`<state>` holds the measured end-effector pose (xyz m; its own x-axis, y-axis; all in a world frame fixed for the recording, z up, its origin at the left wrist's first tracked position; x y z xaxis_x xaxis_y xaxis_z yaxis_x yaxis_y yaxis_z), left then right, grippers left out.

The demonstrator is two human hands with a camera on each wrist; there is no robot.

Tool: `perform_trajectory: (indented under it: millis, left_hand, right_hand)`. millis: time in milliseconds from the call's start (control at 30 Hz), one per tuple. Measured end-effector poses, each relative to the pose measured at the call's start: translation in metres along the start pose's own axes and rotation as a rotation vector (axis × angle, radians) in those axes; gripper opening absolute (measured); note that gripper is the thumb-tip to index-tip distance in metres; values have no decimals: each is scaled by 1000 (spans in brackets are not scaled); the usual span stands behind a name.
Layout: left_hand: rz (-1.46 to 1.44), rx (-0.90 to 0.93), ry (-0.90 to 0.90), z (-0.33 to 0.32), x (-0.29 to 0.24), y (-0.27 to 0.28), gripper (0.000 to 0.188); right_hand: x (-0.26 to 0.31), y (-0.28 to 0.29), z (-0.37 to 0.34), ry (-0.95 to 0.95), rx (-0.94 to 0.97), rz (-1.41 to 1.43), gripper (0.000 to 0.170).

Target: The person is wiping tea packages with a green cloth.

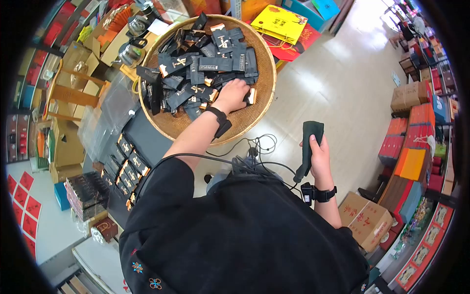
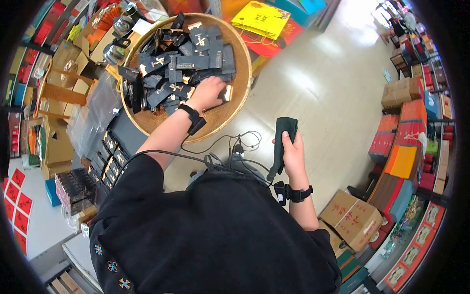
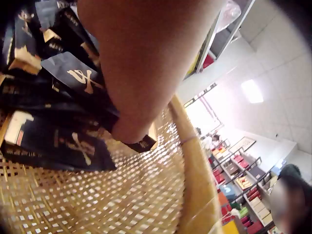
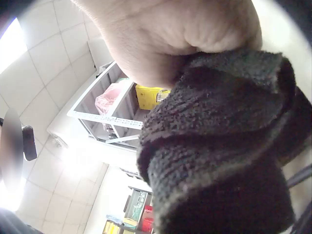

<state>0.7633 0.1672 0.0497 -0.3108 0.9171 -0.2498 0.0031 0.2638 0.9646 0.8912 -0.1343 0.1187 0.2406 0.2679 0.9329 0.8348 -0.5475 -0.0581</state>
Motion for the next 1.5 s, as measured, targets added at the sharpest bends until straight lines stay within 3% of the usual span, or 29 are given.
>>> perform_trajectory:
  millis: [100,167,200,267,300,333,400,433,467,500,567,667,767,800,867,900,933,1000,1200,1300,1500]
  left_hand:
    - [-293,-137,187,-32,27,35,49]
    - [-881,-296,284,-63,71,13,54]
    - [-1110,-308,348,-98,44,63,52]
    - [-1696,-413,242,-141,40,67,50]
    - [-1931,-435,160,-163,37,66,50]
    - [-2126,-461,-65,-179,28,74,51]
    - [-2323,-592,-60,-215,-1,99,49]
    - [-2366,-637,-60,-234,-8,109,49]
    - [-2421,-588,-58,-255,-4,97,47]
    - [-2448,-615,-153,-274,-11,106,48]
    - [-2408,-784,-268,-314,-14,120,48]
    - [-2212,-1240,84,-379,0,130,47]
    - [-1915,-1295,-325,-448,22,128,47]
    - [-1859,-1397,-157,-471,19,138,47]
    - [-1805,-1447,-222,-502,22,133,48]
    - [-1777,-1470,-252,-517,22,131,48]
    - [-1764,-1535,-146,-529,14,138,49]
    - [-1725,-1531,-151,-548,10,139,48]
    - [-1519,-1662,-90,-626,28,142,46]
    - [-1461,-1753,-103,-635,20,147,48]
    - [-1503,-1800,-126,-645,21,153,47]
  right_hand:
    - [9,-12,19,99,-22,-61,29]
    - [25,-39,37,201,3,-149,30]
    - [41,-62,42,252,35,-215,30]
    - [72,-119,47,369,144,-354,30]
    - [90,-155,43,516,202,-384,30]
    - [101,-192,40,594,278,-426,30]
    - [122,-267,20,767,381,-565,30]
    - [137,-305,3,981,437,-622,35]
    - [143,-337,-6,1082,446,-674,38]
    - [146,-366,-19,1182,453,-725,41]
    - [140,-410,-41,1204,470,-783,42]
    - [116,-469,-88,1252,585,-794,43]
    - [89,-509,-139,1243,756,-729,46]
    - [82,-521,-154,1295,770,-724,48]
    - [79,-544,-179,1417,791,-712,52]
    - [79,-560,-183,1361,821,-784,50]
    - [83,-573,-186,1372,780,-774,48]
    - [90,-604,-184,1367,721,-741,42]
    - [59,-630,-250,1347,932,-708,48]
    - [59,-648,-246,1417,878,-696,47]
    - [63,-669,-251,1342,891,-750,46]
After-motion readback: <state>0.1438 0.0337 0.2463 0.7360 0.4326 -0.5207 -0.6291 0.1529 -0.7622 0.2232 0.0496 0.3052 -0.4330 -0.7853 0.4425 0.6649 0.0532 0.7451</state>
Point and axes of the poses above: each hand's wrist, its own z-axis towards the middle knuckle, its own y-axis out of the back of the hand, x = y × z, the point moved 8 cm from there along z, towards the middle knuckle, and after that the axes turned 13 degrees about x, right-handed, at the moved point
